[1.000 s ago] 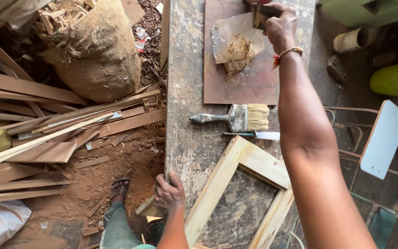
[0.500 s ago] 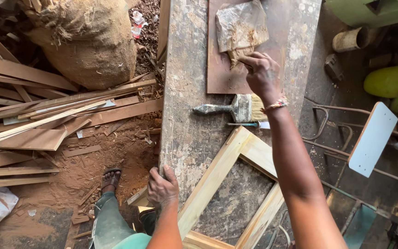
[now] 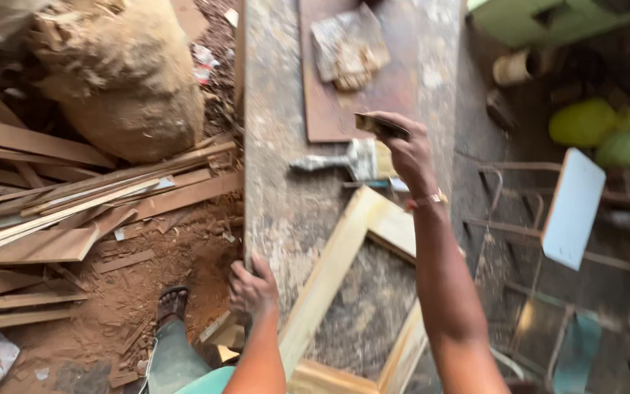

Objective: The person sands the edges and corners of a rectangular wooden frame using a sanding block. They rotate the frame on a workbench to access different sides and smooth the wood surface.

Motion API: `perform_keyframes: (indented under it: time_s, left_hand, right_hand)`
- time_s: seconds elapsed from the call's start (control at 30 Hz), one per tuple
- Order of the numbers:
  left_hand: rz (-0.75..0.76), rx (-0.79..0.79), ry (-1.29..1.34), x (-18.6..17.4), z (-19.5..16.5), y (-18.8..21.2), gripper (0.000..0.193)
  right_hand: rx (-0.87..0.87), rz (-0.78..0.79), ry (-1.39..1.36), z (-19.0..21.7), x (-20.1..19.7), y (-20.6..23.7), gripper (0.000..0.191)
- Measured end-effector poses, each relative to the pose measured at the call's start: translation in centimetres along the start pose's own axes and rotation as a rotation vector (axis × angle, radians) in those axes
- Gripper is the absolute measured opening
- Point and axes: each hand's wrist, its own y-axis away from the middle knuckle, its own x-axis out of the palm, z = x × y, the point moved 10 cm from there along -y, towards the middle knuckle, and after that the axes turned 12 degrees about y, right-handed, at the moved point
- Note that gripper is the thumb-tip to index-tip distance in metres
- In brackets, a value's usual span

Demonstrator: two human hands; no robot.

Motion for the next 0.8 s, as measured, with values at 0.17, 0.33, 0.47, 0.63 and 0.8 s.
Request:
perform_keyframes:
  time_s: [0.17, 0.33, 0.47, 0.63, 0.8]
  left_hand:
    - [0.014, 0.009, -0.027, -0.4, -0.3, 0.5, 0.057]
    - [0.037, 0.028, -0.024, -1.4, -1.1, 1.3, 0.062]
    - [-0.015, 0.019, -0.017, -0.3, 1.8, 1.3, 0.074]
    - [-0.105, 0.180, -0.050, 2.5, 5.5, -1.1, 0.062]
    - [-0.038, 0.333, 0.350, 2.0, 4.1, -1.0, 0.077]
  right_hand:
    - [0.253, -0.256, -0.643, -1.5, -3.1, 17.3, 0.035]
    - [0.411, -0.519, -0.767, -2.5, -0.6, 38.7, 0.031]
    - [0.632, -0.772, -0.664, -4.2, 2.4, 56.3, 0.038]
    - [0.749, -0.910, -0.160, -4.1, 4.4, 71.1, 0.035]
    - [0.643, -0.704, 0.512, -2.8, 6.3, 73.8, 0.034]
